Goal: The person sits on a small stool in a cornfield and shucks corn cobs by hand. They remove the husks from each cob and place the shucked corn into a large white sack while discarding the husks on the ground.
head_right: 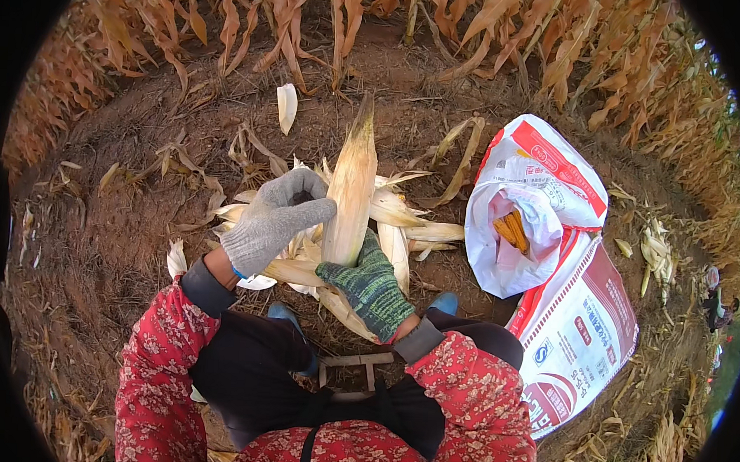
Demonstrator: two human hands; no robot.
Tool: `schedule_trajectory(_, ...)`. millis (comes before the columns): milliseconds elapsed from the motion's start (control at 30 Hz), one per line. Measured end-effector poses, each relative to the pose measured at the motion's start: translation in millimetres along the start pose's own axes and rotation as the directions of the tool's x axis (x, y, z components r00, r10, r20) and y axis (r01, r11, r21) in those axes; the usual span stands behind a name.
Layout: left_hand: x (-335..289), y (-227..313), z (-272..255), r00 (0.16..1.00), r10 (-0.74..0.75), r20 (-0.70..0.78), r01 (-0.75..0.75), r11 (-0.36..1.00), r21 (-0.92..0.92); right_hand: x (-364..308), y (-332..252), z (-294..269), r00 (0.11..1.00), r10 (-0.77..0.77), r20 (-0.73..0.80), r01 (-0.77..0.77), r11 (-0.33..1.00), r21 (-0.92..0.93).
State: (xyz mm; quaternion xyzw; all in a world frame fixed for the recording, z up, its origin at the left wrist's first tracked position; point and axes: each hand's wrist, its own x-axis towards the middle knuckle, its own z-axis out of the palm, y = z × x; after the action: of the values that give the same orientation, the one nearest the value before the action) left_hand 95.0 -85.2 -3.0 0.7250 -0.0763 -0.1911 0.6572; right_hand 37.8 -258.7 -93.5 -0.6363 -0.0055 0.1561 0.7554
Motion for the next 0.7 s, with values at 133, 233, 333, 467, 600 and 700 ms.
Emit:
schedule_trajectory(133, 3, -2, -2, 1.0, -0.015, 0.02, 0.012, 0.993, 0.121, 1, 6, -6, 1.0, -0.016, -0.001, 0.016, 0.998, -0.065)
schedule_trajectory(233, 2, 3, -1, 0.999, -0.009, 0.048, 0.004, 0.996, 0.092, 1, 11, -12, 0.999, -0.045, -0.031, 0.042, 0.994, -0.105)
schedule_trajectory(333, 2, -5, -3, 0.999, 0.045, 0.016, -0.043, 0.994, -0.104, 3, -13, -5, 0.999, -0.038, -0.021, 0.035, 0.992, -0.124)
schedule_trajectory(467, 3, -7, -7, 0.999, 0.038, -0.004, -0.038, 0.973, -0.227, 2, -24, -1, 0.998, -0.054, -0.032, 0.05, 0.993, -0.109)
schedule_trajectory(600, -5, -3, 0, 0.999, 0.033, 0.03, -0.025, 0.976, -0.217, 1, -22, 4, 0.999, -0.046, -0.005, 0.046, 0.995, -0.093)
schedule_trajectory(700, -14, 4, 0, 0.994, -0.073, 0.086, 0.083, 0.988, -0.128, 1, -15, 9, 0.998, 0.042, 0.057, -0.048, 0.992, 0.114)
